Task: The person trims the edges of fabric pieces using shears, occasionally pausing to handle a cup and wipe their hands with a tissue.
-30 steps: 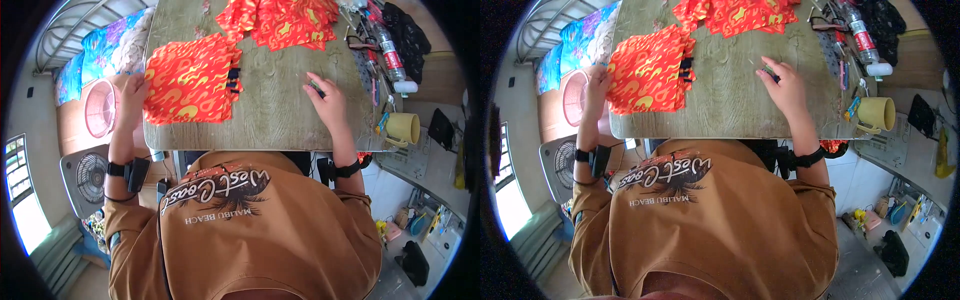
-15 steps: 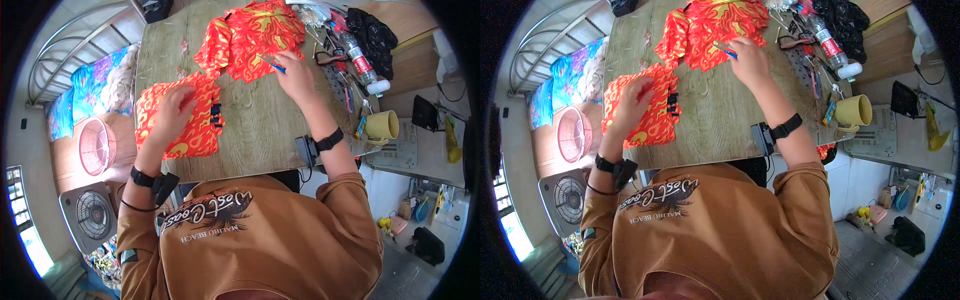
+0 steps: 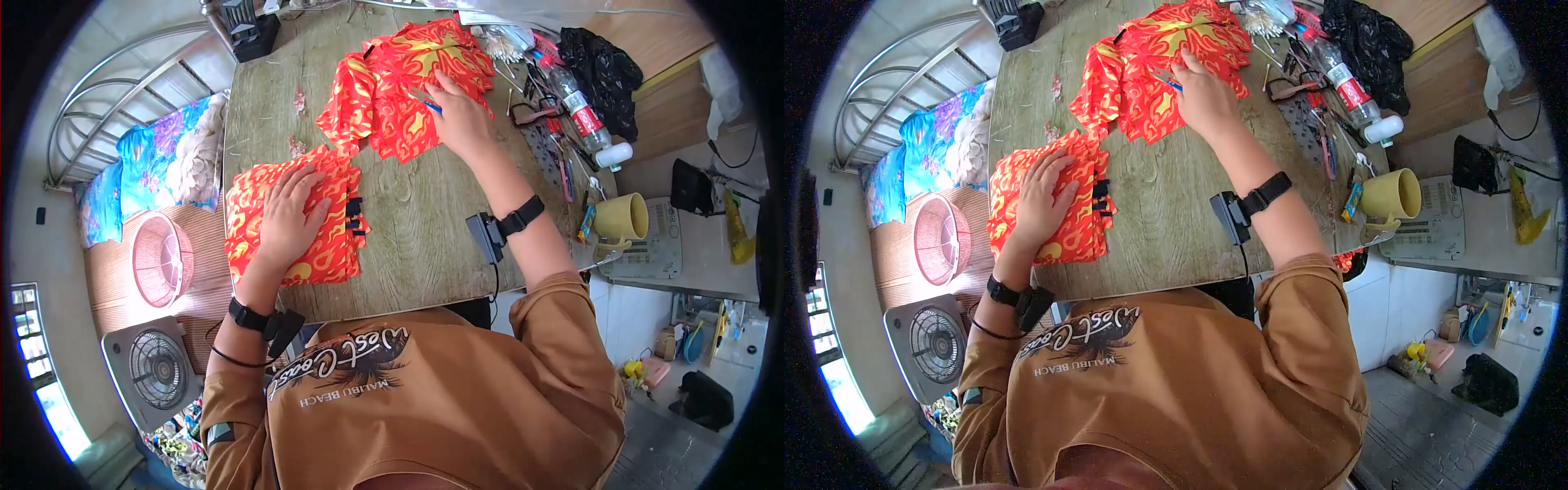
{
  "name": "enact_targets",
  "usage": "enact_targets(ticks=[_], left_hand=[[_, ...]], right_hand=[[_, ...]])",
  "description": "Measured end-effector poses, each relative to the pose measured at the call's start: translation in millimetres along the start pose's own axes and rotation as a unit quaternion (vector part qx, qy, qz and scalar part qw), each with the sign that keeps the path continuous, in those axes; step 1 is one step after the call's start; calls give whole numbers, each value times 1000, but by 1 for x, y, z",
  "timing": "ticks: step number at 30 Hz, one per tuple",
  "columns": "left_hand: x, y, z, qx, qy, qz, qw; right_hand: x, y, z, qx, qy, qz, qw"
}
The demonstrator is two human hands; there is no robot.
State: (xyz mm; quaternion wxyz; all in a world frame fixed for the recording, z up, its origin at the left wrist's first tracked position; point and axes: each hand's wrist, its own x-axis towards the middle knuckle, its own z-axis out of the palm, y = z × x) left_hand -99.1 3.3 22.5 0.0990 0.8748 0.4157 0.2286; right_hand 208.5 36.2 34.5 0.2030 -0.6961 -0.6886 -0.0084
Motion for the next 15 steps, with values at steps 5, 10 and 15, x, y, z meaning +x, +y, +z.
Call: enact_targets(ticks=[5, 10, 15], left_hand=[[0, 0, -1, 0, 2, -3, 1000], [1, 1, -2, -4, 1, -8, 1000], [0, -4, 0, -20, -3, -9, 1000]], right_hand=[[13, 8, 5, -25, 40, 24, 999], [5, 10, -19, 50, 160, -50, 985], [-23, -3, -72, 177, 210, -141, 951]])
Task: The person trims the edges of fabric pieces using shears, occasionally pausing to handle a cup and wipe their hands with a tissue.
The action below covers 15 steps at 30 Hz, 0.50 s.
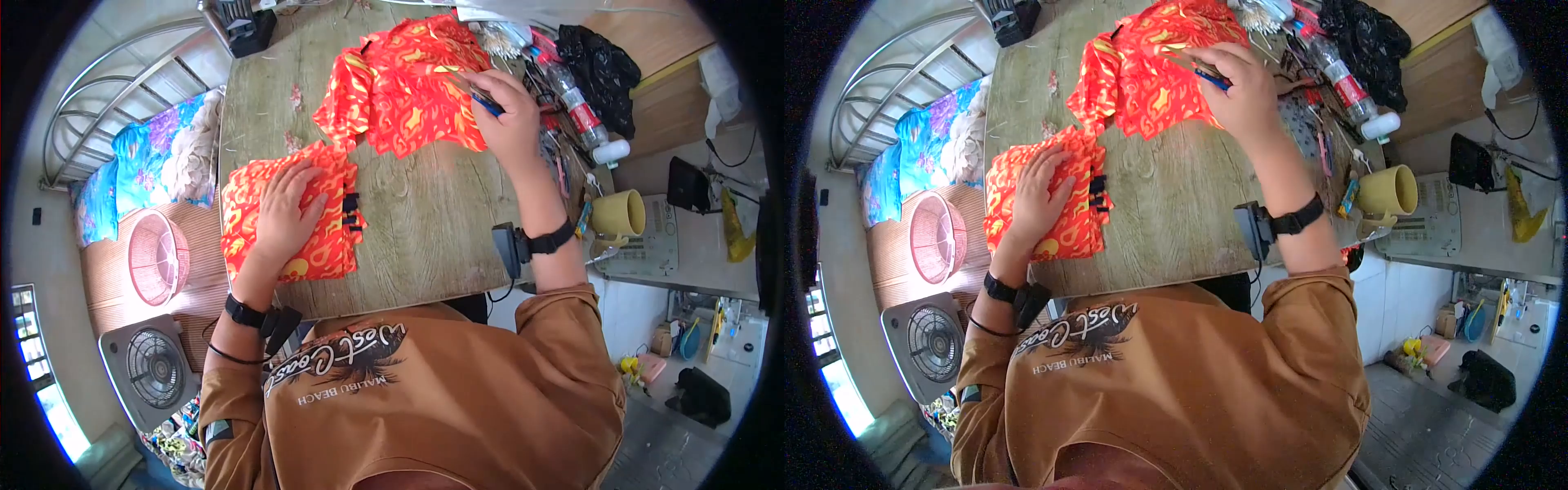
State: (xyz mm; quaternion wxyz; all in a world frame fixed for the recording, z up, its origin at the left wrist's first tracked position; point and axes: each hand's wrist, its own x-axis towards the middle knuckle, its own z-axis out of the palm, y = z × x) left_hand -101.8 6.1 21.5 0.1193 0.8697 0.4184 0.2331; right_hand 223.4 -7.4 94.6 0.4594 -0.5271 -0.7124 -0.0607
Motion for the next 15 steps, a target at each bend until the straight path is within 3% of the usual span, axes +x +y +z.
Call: enact_targets(ticks=[2, 5, 6, 8, 9, 12, 13, 15], left_hand=[[1, 2, 4, -9, -12, -3, 1000], [6, 8, 3, 29, 23, 23, 999], [11, 15, 0, 27, 16, 19, 999], [23, 39, 0, -185, 5, 104, 977], [25, 49, 4, -185, 3, 101, 977], [27, 76, 18, -511, -112, 61, 850], [26, 76, 21, -513, -115, 58, 849], [26, 74, 27, -543, -294, -17, 787]], right_hand=[[-5, -17, -18, 32, -7, -10, 999], [-15, -44, -40, 123, -138, -41, 982], [-21, -51, -43, 127, -142, -35, 981], [-31, -64, -47, 278, -214, -20, 936], [-34, -67, -48, 350, -246, -14, 904], [-45, -70, -46, 319, -248, -1, 915], [-50, -71, -46, 303, -249, 7, 920], [-58, -68, -47, 296, -252, 14, 921]])
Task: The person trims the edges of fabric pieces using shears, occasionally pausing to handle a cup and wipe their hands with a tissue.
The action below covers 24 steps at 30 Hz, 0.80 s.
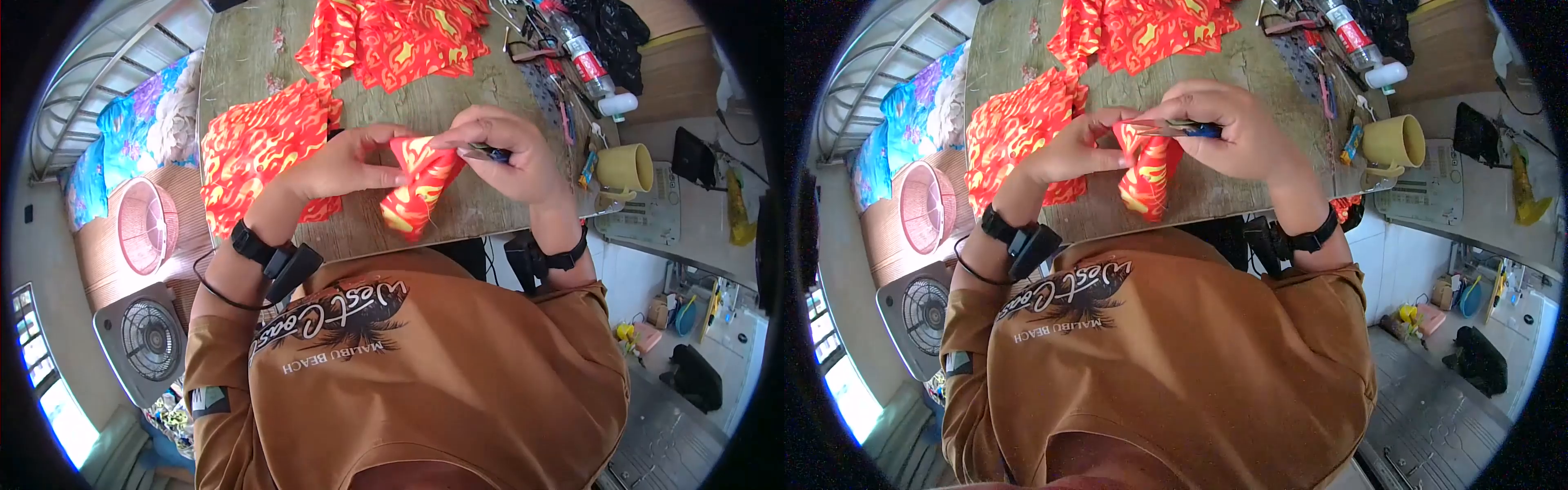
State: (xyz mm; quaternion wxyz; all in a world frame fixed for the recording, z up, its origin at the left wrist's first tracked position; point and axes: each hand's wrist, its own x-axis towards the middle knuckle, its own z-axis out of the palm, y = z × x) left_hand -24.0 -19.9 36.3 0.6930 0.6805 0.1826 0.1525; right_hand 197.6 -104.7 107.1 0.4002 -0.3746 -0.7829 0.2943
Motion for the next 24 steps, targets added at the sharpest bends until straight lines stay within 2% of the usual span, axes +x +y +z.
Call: enact_targets(ticks=[1, 2, 3, 5, 7, 10, 11, 13, 14, 15, 18, 21, 22, 24], left_hand=[[0, -2, 0, -37, -60, -74, 995], [0, -2, 2, -38, -61, -75, 995], [0, -2, 2, -48, -11, -50, 998], [0, 2, 2, -65, 90, 1, 994], [1, 9, -2, -51, 113, 12, 992], [4, 17, -8, -25, 157, 31, 987], [6, 18, -9, 23, 142, 37, 989], [11, 23, -7, 116, 109, 50, 986], [12, 26, -6, 116, 107, 50, 986], [15, 30, -4, 94, 93, 40, 990], [16, 40, -2, 51, 65, 18, 996], [10, 47, -6, -76, 24, -32, 996], [7, 48, -8, -77, 26, -33, 996], [2, 50, -11, 5, 60, -18, 998]], right_hand=[[-4, 3, 0, -7, 0, 5, 1000], [-8, 6, 0, -14, -1, 9, 1000], [-12, 12, 0, -13, 0, 10, 1000], [-18, 25, 2, -31, 48, 71, 996], [-17, 25, 3, -40, 72, 99, 992], [-12, 20, 8, -25, 109, 242, 964], [-10, 23, 13, -24, 109, 242, 964], [-9, 38, 27, -16, 168, 106, 980], [-8, 41, 31, -12, 196, 38, 980], [-7, 38, 34, -13, 197, 39, 980], [-1, 26, 37, 39, 162, 185, 969], [-5, 32, 36, 100, 168, 194, 962], [-7, 33, 36, 130, 170, 198, 957], [-14, 34, 30, 124, 181, 181, 959]])
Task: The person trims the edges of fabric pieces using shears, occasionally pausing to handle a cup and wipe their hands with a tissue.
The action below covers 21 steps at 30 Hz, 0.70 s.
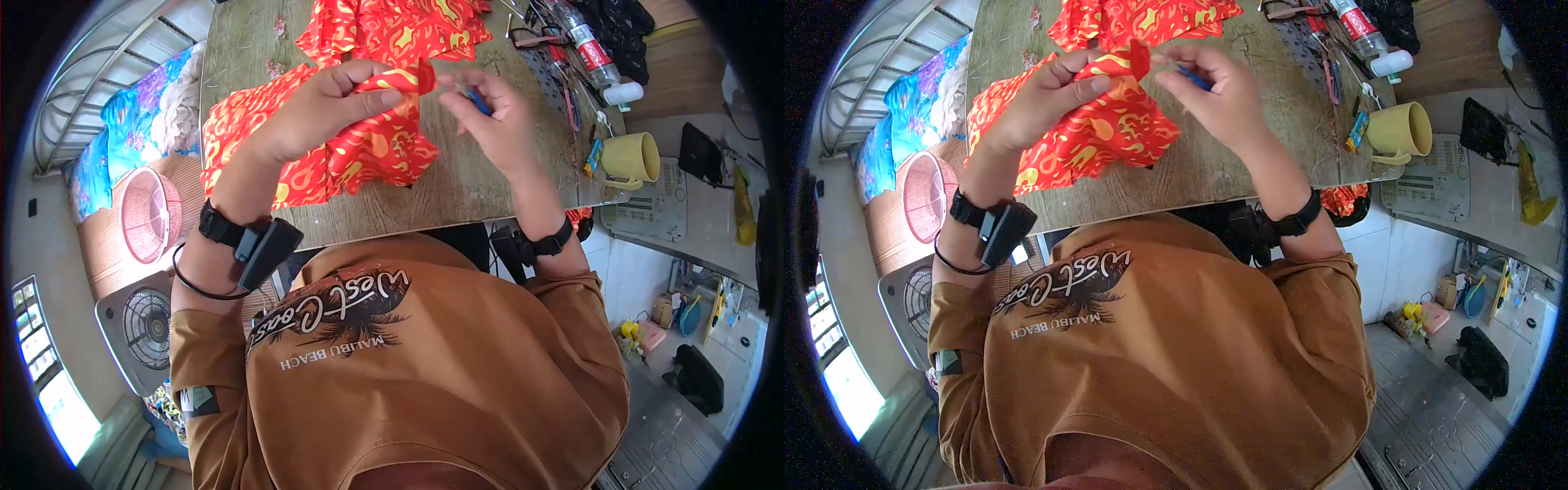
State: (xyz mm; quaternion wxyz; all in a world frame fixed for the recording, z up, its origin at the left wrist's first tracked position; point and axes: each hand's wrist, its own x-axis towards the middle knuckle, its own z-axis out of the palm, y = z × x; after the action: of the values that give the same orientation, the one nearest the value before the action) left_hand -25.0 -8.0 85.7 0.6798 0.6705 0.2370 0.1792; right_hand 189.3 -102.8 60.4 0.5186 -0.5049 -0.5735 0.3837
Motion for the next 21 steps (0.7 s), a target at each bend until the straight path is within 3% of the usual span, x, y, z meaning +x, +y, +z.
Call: enact_targets(ticks=[2, 7, 11, 14, 15, 18, 21], left_hand=[[-2, 0, -2, 39, 17, 9, 999], [-1, 2, 1, 23, -29, 9, 999], [-1, 9, 6, -3, -71, 10, 997], [-4, 10, 3, -37, -86, 12, 996], [-6, 9, 0, -26, -79, 8, 996], [-9, 6, -4, -8, -67, 0, 998], [-11, 7, -3, -34, -80, -13, 996]], right_hand=[[-4, 1, -7, -6, 22, -40, 999], [-2, 4, -3, 6, 20, -32, 999], [7, 0, 13, 56, 17, 17, 998], [13, 9, 7, 109, -65, 158, 979], [11, 12, 9, 110, -66, 158, 979], [4, 21, 17, 84, 20, 25, 996], [-3, 15, 4, 71, -9, 50, 996]])
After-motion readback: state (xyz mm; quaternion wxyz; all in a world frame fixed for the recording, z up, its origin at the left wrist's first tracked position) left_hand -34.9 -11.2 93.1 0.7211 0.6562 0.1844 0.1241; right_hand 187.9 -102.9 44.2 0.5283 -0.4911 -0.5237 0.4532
